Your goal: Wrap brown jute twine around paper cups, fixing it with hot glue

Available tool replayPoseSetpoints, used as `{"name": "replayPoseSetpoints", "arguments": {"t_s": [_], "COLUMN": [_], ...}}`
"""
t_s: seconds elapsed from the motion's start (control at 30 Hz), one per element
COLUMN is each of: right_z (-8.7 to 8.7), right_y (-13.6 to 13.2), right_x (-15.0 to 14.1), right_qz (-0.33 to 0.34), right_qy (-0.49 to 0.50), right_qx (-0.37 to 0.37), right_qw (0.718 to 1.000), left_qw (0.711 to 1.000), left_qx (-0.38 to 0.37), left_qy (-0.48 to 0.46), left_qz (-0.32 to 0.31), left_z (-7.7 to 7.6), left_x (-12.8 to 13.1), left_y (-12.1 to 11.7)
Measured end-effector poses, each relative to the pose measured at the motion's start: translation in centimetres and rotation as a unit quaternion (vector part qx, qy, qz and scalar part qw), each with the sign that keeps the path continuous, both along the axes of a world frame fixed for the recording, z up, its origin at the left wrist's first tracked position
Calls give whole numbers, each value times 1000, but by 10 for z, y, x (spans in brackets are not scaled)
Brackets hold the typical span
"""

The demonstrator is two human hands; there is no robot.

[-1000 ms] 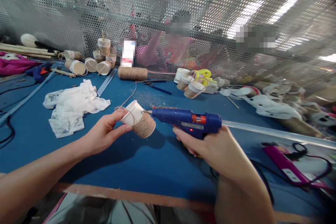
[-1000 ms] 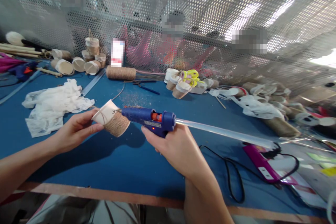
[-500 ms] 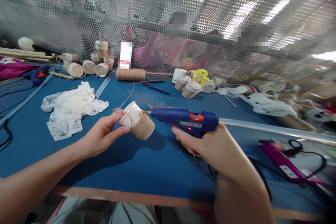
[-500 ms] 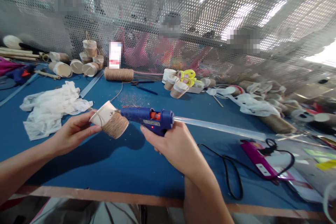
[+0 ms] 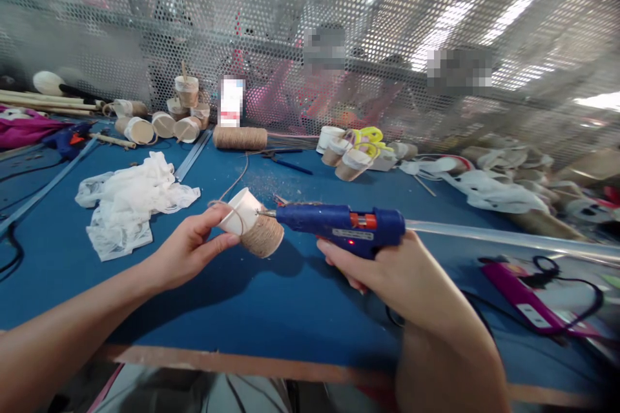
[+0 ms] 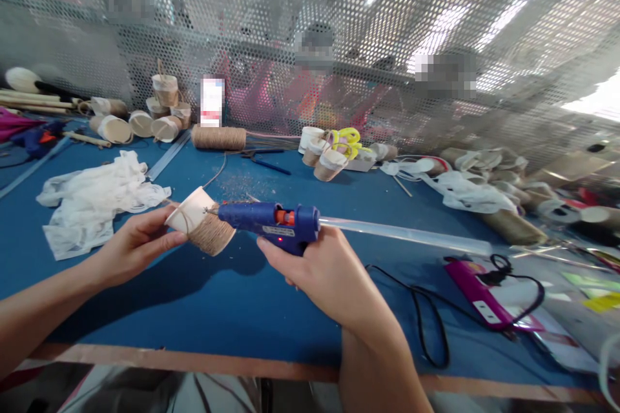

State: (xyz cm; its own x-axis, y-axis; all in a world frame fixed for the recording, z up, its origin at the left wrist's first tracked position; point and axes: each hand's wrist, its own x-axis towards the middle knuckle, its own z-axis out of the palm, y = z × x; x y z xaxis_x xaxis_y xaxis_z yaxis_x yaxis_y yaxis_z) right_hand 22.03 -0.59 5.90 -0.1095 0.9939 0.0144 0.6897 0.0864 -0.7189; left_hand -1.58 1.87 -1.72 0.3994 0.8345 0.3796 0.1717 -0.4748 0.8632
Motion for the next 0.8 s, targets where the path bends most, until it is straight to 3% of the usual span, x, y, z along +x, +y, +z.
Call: {"name": "replayPoseSetpoints", "arguments": {"t_s": [0.2, 0.53, 0.8], "right_z": [-3, 1, -8], "right_y": [2, 6, 27], "right_x": [2, 2, 8], "right_qz": [10, 17, 46], "right_qy": [10, 52, 260], "right_qx": [15, -21, -54], "right_qw": [1000, 998, 963], "left_qw": [1000, 1000, 998], "left_qx": [-4, -4, -32], "left_qy": [-5, -16, 7], "left_qz": [2, 0, 49], "left_z": [0, 1, 2], "left_x": [0, -1, 1], "left_y": [0, -1, 1]}}
